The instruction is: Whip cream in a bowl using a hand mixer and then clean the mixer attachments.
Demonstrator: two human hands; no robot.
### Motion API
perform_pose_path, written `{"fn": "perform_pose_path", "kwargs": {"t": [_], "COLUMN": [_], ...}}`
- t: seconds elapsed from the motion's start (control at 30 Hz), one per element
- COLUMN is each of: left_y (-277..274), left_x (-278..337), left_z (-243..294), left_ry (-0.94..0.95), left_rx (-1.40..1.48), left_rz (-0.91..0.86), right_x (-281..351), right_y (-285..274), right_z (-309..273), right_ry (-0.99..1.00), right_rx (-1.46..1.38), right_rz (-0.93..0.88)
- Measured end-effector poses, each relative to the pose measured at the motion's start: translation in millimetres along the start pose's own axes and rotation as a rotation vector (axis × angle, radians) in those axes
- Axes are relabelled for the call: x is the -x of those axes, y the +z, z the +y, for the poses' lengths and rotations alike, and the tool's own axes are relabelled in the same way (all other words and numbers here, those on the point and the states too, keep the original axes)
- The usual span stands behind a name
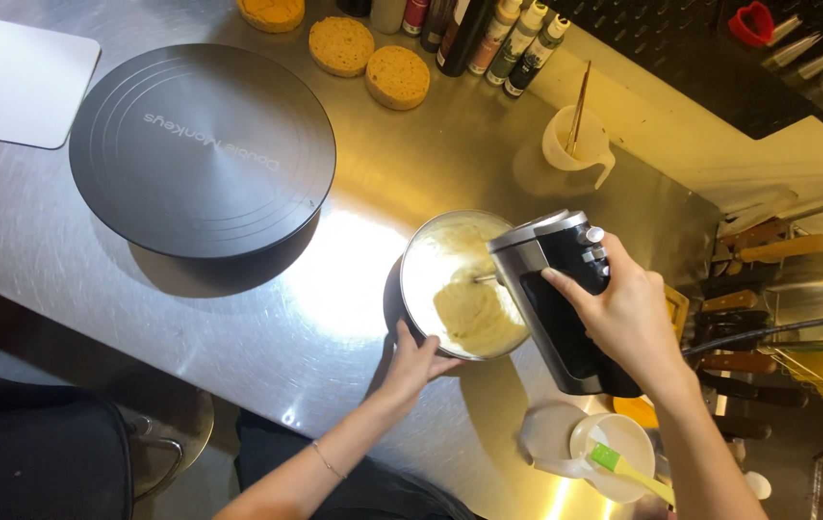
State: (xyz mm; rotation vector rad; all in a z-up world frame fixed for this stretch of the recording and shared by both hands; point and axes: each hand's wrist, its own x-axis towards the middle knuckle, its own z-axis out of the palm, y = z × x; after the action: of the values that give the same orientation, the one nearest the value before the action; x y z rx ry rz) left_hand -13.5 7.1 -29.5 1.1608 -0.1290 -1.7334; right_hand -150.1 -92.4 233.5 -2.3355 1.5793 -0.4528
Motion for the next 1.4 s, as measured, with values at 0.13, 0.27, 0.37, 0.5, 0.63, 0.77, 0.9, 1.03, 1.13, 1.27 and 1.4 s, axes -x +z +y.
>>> {"fn": "perform_pose_path", "kwargs": {"t": [0.13, 0.27, 0.37, 0.5, 0.63, 0.77, 0.9, 1.03, 1.13, 1.27, 1.4], "left_y": [13.1, 8.4, -13.7, -49.1, -45.4, -44.9, -32.2, -45.0, -54.9, -64.5, -55.1], "left_x": [27.8, 40.9, 21.7, -14.0, -13.0, -22.5, 19.6, 11.1, 4.9, -23.5, -3.8], "left_z": [19.7, 42.2, 40.6, 35.5, 56.3, 48.1, 103.4, 86.4, 88.3, 94.1, 119.5], "left_ry": [0.055, -0.082, 0.026, 0.345, 0.212, 0.131, -0.032, -0.022, -0.029, 0.121, 0.049], "left_rx": [0.047, -0.109, -0.193, -0.293, -0.427, -0.353, -0.435, -0.474, -0.583, -0.686, -0.618], "left_rz": [-0.101, -0.008, 0.102, 0.054, 0.006, -0.078, -0.153, -0.249, -0.279, -0.178, -0.231], "right_x": [-3.3, -10.0, -15.1, -14.4, -1.5, 14.7, 26.6, 14.5, -4.2, -21.7, -30.9], "right_y": [8.1, 12.6, 12.0, 12.1, 3.7, -7.8, -5.2, 2.3, 3.0, 13.0, 21.0], "right_z": [-8.9, -20.5, -34.8, -45.7, -69.7, -88.2, -94.4, -104.5, -123.8, -121.7, -119.8], "right_ry": [0.105, 0.057, 0.147, 0.186, 0.339, 0.456, 0.561, 0.532, 0.647, 0.567, 0.526], "right_rx": [-0.073, -0.102, -0.137, -0.18, -0.116, 0.009, 0.116, 0.077, 0.034, -0.052, -0.071], "right_rz": [-0.006, 0.09, 0.098, 0.07, -0.001, -0.129, -0.147, -0.09, -0.115, -0.049, -0.007]}}
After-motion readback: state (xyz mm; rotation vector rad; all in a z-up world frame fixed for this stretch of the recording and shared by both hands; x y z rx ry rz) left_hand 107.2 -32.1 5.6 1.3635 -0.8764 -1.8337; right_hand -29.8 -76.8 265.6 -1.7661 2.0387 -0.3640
